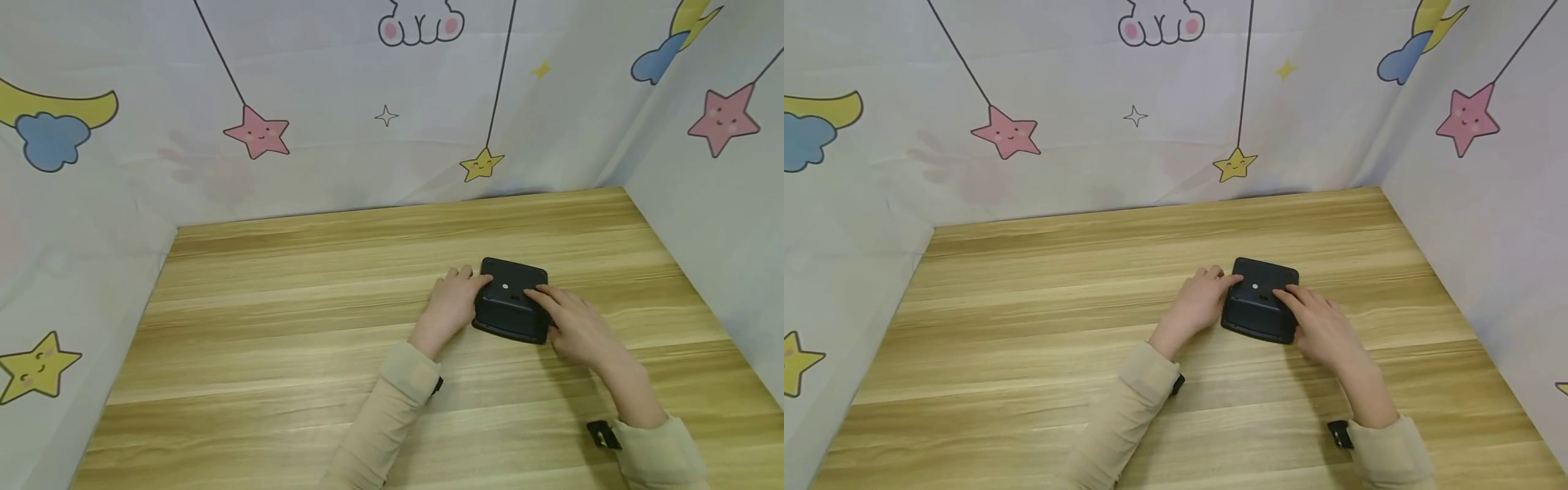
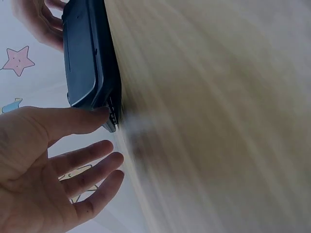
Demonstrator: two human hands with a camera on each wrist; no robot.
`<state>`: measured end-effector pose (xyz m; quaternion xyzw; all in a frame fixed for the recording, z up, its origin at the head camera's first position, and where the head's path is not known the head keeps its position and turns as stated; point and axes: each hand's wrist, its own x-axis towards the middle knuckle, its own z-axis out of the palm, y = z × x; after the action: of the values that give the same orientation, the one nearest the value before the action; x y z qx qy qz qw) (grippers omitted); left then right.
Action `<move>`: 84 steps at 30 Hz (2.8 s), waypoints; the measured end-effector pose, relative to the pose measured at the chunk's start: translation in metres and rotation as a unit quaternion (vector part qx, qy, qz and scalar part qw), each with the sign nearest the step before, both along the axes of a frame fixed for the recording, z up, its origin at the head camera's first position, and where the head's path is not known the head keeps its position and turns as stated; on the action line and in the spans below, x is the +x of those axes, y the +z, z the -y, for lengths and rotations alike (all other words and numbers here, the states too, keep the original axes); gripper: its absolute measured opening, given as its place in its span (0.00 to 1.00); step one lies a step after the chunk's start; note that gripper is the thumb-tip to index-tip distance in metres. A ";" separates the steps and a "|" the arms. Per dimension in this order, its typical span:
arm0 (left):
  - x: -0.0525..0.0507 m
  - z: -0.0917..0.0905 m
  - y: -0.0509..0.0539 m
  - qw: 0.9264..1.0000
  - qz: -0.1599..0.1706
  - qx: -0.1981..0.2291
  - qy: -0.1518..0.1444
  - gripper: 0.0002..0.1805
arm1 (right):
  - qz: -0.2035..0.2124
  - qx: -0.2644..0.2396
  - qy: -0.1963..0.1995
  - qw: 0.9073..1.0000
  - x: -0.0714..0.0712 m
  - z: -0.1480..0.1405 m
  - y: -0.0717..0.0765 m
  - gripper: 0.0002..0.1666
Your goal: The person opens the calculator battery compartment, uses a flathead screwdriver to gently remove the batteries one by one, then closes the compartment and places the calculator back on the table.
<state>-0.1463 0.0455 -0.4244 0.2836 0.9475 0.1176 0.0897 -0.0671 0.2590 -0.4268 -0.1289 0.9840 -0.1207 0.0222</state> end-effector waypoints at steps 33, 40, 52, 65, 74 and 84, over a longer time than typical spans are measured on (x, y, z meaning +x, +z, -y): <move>-0.001 -0.005 0.001 0.999 -0.014 -0.052 -0.008 0.35 | 0.014 0.018 -0.001 1.000 -0.009 0.002 0.004 0.40; 0.001 -0.006 0.000 0.999 -0.016 -0.045 -0.004 0.29 | 0.014 0.016 0.005 1.000 -0.008 0.000 0.002 0.41; 0.000 -0.006 -0.002 0.999 -0.021 -0.039 0.003 0.30 | 0.013 0.013 0.006 1.000 -0.009 0.000 0.002 0.40; 0.000 -0.004 0.002 1.000 -0.007 -0.030 0.005 0.33 | 0.014 0.016 0.007 1.000 -0.009 -0.002 0.003 0.38; 0.000 -0.004 0.004 1.000 0.011 -0.018 0.009 0.34 | 0.010 0.016 0.004 1.000 -0.008 -0.003 0.005 0.37; 0.000 -0.001 0.000 1.000 0.007 0.016 0.005 0.31 | 0.003 0.001 0.000 1.000 -0.005 -0.004 0.006 0.34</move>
<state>-0.1465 0.0468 -0.4242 0.2793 0.9463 0.1351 0.0910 -0.0717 0.2633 -0.4212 -0.1283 0.9841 -0.1199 0.0248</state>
